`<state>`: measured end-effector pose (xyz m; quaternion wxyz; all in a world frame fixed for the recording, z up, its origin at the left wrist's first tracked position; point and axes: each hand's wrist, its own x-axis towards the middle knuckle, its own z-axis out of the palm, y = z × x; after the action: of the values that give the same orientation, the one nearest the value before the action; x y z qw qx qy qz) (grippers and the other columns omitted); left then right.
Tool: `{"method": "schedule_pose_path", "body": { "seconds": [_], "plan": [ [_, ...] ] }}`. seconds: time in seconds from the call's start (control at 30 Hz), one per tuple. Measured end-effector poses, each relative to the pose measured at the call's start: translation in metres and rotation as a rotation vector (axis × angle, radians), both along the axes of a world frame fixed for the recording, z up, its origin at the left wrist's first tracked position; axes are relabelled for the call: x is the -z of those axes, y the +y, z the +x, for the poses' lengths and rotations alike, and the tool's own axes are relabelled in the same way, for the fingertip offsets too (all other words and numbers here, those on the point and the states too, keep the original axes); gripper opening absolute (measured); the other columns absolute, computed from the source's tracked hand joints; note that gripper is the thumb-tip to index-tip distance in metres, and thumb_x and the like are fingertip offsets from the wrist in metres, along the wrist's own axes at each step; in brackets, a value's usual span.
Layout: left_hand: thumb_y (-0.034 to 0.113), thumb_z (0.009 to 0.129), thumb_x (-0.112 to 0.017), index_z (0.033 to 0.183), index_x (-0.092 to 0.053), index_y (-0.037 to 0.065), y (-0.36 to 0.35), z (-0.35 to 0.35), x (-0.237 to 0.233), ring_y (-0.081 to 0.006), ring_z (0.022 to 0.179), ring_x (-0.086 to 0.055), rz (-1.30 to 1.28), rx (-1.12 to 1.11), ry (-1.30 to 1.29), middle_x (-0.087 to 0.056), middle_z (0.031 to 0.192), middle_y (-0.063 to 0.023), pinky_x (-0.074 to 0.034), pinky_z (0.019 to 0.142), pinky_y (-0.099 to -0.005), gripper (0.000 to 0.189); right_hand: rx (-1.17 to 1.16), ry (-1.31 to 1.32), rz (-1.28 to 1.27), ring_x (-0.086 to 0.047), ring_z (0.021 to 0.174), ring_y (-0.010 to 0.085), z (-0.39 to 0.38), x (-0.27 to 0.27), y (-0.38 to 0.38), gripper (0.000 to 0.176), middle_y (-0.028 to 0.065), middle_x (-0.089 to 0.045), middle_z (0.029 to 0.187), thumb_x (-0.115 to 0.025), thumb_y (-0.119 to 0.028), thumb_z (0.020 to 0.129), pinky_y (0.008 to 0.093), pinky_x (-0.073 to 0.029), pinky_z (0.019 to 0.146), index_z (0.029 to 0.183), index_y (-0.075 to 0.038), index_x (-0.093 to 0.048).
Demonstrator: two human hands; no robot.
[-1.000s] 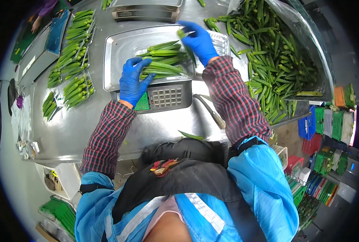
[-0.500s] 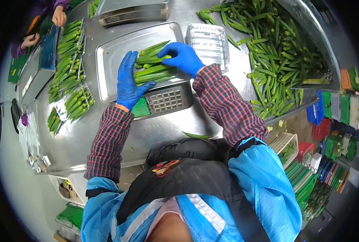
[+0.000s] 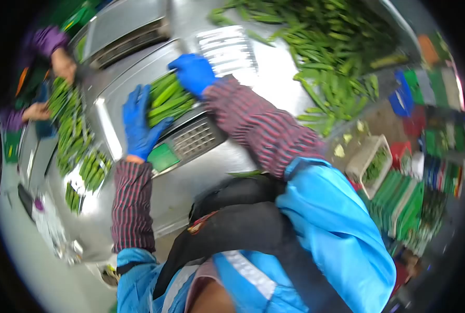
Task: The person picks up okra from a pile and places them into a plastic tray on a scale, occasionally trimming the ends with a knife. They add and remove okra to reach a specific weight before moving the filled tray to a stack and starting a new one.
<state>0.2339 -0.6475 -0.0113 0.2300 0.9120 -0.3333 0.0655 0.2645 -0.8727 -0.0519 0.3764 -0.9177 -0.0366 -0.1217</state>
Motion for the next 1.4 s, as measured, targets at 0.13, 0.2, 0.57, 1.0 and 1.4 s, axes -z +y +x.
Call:
{"method": "schedule_pose_path", "body": {
  "seconds": [0.13,0.2,0.57,1.0,1.4],
  "plan": [
    [0.041,0.081,-0.067,0.143,-0.033,0.006,-0.016,0.003,0.014,-0.0381,0.127,-0.039,0.001,0.110,0.033,-0.043,0.137,-0.0208,-0.027,0.107,-0.0479,0.079,0.096,0.194,-0.355,-0.066,0.075,0.0336,0.012,-0.016,0.019,0.019,0.0189,-0.066,0.076,-0.058,-0.021,0.073,0.0463,-0.051,0.070,0.077,-0.009,-0.072],
    [0.040,0.082,-0.066,0.143,-0.033,0.005,-0.015,0.005,0.015,-0.0382,0.126,-0.039,0.024,0.146,0.023,-0.043,0.137,-0.0207,-0.027,0.107,-0.0459,0.078,0.093,0.177,-0.298,-0.066,0.076,0.0329,0.017,-0.016,0.026,0.017,0.0173,-0.067,0.077,-0.060,-0.022,0.072,0.0449,-0.051,0.069,0.074,-0.010,-0.072],
    [0.038,0.084,-0.065,0.144,-0.032,0.009,-0.016,0.007,-0.005,-0.0348,0.123,-0.043,0.105,0.156,0.043,-0.044,0.137,-0.0168,-0.028,0.105,-0.0462,0.074,0.247,-0.023,0.522,-0.065,0.080,0.0252,-0.020,-0.029,-0.042,0.015,0.0128,-0.067,0.088,-0.069,-0.018,0.076,0.0327,-0.050,0.073,0.087,-0.009,-0.074],
    [0.003,0.092,-0.053,0.113,-0.064,0.005,0.000,0.069,0.015,-0.0204,0.099,-0.062,-0.166,0.009,0.393,-0.065,0.107,-0.0096,-0.045,0.091,-0.0309,0.024,0.607,0.498,0.705,-0.064,0.082,0.0163,-0.226,0.070,-0.262,0.023,0.0055,-0.069,0.090,-0.065,-0.021,0.086,0.0316,-0.050,0.076,0.099,-0.003,-0.071],
    [-0.009,0.080,-0.057,0.119,-0.062,0.009,-0.001,0.066,0.002,-0.0251,0.108,-0.058,-0.034,0.000,0.401,-0.060,0.115,-0.0112,-0.044,0.097,-0.0333,0.043,0.499,-0.012,-0.357,-0.058,0.102,0.0307,-0.077,0.029,-0.341,0.037,0.0098,-0.062,0.109,-0.065,-0.011,0.072,0.0394,-0.048,0.087,0.108,-0.016,-0.066]
  ]
}}
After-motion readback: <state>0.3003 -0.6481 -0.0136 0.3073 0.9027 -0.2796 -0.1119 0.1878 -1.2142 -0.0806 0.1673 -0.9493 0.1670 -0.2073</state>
